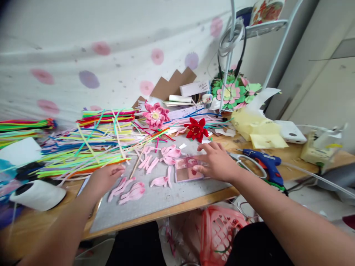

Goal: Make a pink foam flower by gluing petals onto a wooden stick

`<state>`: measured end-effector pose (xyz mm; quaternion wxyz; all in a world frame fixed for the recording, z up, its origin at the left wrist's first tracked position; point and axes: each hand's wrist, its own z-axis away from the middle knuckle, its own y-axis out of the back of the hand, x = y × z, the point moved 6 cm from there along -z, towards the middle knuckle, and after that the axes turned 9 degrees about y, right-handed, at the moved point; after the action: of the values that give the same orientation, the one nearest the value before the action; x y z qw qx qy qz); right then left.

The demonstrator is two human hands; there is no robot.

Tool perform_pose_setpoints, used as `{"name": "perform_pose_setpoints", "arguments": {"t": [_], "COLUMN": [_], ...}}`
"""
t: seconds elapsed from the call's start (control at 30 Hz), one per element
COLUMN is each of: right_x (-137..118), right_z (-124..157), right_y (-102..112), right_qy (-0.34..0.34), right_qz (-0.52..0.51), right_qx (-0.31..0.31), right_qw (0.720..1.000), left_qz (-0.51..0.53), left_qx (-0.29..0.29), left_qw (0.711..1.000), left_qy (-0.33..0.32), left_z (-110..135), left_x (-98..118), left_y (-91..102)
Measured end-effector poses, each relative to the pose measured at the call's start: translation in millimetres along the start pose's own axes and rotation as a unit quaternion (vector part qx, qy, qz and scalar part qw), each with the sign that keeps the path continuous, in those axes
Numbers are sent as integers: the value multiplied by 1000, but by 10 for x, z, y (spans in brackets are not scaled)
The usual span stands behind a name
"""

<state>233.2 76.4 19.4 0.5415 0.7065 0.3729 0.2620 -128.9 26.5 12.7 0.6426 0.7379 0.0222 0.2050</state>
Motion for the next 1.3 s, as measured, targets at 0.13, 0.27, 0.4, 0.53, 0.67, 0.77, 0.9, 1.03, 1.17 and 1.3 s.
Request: {"name": "perform_pose_setpoints", "arguments": {"t": [0.13, 0.27, 0.4, 0.53, 0.67, 0.77, 0.9, 1.03, 1.17, 1.3], "right_x": [-14, -84, -113, -221, -558, -761, -789, -768, -804, -813], "right_z": [2, -51, -84, -88, -85, -93, -94, -68, -48, -51], "right_y": [-22, -89, -122, 26, 257, 319, 273, 232, 229, 233], "right_qy": [19, 27, 26, 34, 95, 121, 104, 98, 96, 100], "right_qz": [-20, -16, 7, -12, -52, -49, -16, 9, 8, 1], "right_qx": [-23, -33, -22, 61, 137, 145, 126, 107, 109, 119], "right_qw": [999, 999, 999, 997, 985, 981, 986, 989, 989, 988], "left_qz": [26, 80, 230, 374, 533, 606, 681, 724, 744, 753], "left_qx": [24, 15, 36, 42, -7, -35, -101, -151, -172, -183], "left_qw": [999, 993, 969, 925, 841, 789, 720, 667, 639, 626], "left_qy": [38, 83, 81, 59, 88, 101, 85, 86, 94, 85], "left_z": [115, 191, 282, 503, 695, 779, 847, 884, 894, 908], "left_x": [-94, -115, 37, 385, 749, 975, 1202, 1287, 1307, 1317], "left_y": [80, 76, 138, 153, -15, -130, -234, -280, -278, -279]}}
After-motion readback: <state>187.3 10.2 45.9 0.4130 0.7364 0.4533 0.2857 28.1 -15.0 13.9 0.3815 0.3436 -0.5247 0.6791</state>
